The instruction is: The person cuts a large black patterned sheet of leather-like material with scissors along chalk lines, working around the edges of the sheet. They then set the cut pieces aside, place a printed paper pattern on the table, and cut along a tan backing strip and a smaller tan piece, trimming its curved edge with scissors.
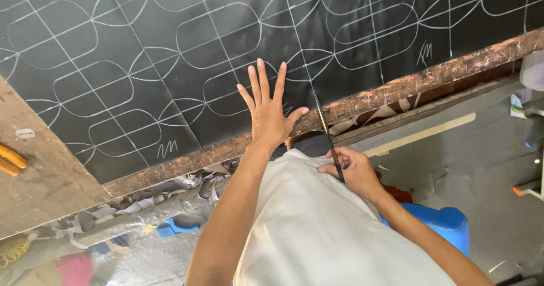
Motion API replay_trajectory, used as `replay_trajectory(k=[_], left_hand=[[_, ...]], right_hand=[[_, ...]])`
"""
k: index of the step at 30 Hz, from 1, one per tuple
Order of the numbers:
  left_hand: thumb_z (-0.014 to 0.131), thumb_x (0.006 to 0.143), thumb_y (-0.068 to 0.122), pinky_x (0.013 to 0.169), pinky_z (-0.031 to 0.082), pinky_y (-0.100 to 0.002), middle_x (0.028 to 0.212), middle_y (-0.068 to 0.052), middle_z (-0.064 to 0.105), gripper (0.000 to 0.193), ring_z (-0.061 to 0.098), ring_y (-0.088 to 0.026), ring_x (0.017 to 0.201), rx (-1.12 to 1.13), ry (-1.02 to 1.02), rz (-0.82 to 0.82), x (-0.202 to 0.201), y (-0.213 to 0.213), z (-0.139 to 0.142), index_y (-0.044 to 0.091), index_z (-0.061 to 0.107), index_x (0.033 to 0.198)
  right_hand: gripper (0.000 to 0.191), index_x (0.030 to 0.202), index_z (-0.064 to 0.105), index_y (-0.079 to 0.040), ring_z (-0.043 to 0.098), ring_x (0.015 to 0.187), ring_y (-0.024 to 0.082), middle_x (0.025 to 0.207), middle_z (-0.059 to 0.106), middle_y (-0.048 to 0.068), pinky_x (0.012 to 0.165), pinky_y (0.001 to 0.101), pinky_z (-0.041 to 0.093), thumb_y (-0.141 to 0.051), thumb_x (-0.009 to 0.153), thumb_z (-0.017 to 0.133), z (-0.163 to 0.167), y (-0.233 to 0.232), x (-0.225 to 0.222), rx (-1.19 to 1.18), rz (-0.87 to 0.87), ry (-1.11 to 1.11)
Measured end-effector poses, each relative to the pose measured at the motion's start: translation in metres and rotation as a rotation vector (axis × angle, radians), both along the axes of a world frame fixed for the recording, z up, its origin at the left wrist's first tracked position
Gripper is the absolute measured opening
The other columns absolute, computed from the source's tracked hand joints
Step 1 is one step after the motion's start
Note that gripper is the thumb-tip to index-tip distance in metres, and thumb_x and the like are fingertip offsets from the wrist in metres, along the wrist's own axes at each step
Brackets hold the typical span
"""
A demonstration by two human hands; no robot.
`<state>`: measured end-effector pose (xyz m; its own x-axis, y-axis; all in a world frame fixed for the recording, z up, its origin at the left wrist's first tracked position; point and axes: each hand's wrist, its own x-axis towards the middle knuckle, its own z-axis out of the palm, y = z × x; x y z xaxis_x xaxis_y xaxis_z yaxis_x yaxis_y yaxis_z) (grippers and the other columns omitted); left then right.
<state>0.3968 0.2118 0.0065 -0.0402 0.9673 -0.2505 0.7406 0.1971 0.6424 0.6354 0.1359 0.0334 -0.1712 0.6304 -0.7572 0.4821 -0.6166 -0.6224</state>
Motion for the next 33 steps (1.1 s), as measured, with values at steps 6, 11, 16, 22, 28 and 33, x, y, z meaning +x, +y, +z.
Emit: replay_trajectory(k=[6, 11, 16, 22, 28, 33], left_hand=[[0.087, 0.075, 0.05, 0.122, -0.002, -0.072, 0.17, -0.022, -0.005, 0.114, -0.007, -0.042, 0.158, 0.001, 0.002, -0.009, -0.001, 0.0, 0.001, 0.022, 0.019, 0.163], [0.087, 0.074, 0.05, 0.121, -0.002, -0.072, 0.169, -0.023, -0.005, 0.115, -0.007, -0.043, 0.157, -0.016, 0.005, -0.019, -0.001, 0.001, 0.001, 0.021, 0.018, 0.163], [0.086, 0.075, 0.051, 0.121, -0.001, -0.072, 0.169, -0.024, -0.005, 0.115, -0.007, -0.044, 0.157, 0.003, 0.007, -0.025, -0.002, 0.001, 0.0, 0.021, 0.017, 0.163], [0.085, 0.076, 0.05, 0.121, -0.002, -0.072, 0.168, -0.025, -0.005, 0.115, -0.007, -0.044, 0.157, -0.019, 0.011, -0.032, -0.002, 0.002, 0.0, 0.02, 0.016, 0.163], [0.085, 0.077, 0.049, 0.121, -0.002, -0.072, 0.168, -0.025, -0.005, 0.115, -0.007, -0.045, 0.157, -0.044, 0.003, -0.032, -0.003, 0.004, 0.004, 0.02, 0.015, 0.163], [0.082, 0.079, 0.053, 0.12, -0.002, -0.072, 0.168, -0.027, -0.005, 0.114, -0.008, -0.046, 0.156, -0.041, 0.023, -0.055, -0.004, 0.005, 0.003, 0.019, 0.014, 0.164]], right_hand=[[0.038, 0.098, 0.069, -0.005, 0.041, 0.057, 0.004, 0.063, 0.048, -0.008, 0.054, 0.0225, 0.034, -0.023, 0.074, 0.091, -0.007, 0.018, -0.015, 0.013, -0.034, 0.026], [0.035, 0.095, 0.067, -0.004, 0.051, 0.06, 0.002, 0.066, 0.059, -0.008, 0.057, 0.0203, 0.042, -0.021, 0.075, 0.091, -0.004, 0.021, -0.015, -0.001, -0.038, 0.085], [0.035, 0.095, 0.067, -0.005, 0.05, 0.059, 0.001, 0.065, 0.057, -0.008, 0.055, 0.0205, 0.04, -0.02, 0.074, 0.09, -0.003, 0.031, -0.022, 0.027, -0.053, 0.118], [0.034, 0.093, 0.067, -0.004, 0.039, 0.057, 0.002, 0.063, 0.049, -0.009, 0.053, 0.0217, 0.034, -0.02, 0.074, 0.092, -0.006, 0.056, -0.032, 0.067, -0.021, 0.053], [0.032, 0.092, 0.068, -0.004, 0.041, 0.059, 0.001, 0.064, 0.049, -0.009, 0.054, 0.0201, 0.036, -0.019, 0.075, 0.091, -0.006, 0.06, -0.034, 0.063, -0.056, 0.117], [0.032, 0.093, 0.068, -0.004, 0.046, 0.061, -0.001, 0.067, 0.054, -0.009, 0.054, 0.0195, 0.037, -0.018, 0.075, 0.091, -0.008, 0.081, -0.043, 0.109, -0.055, 0.134]])
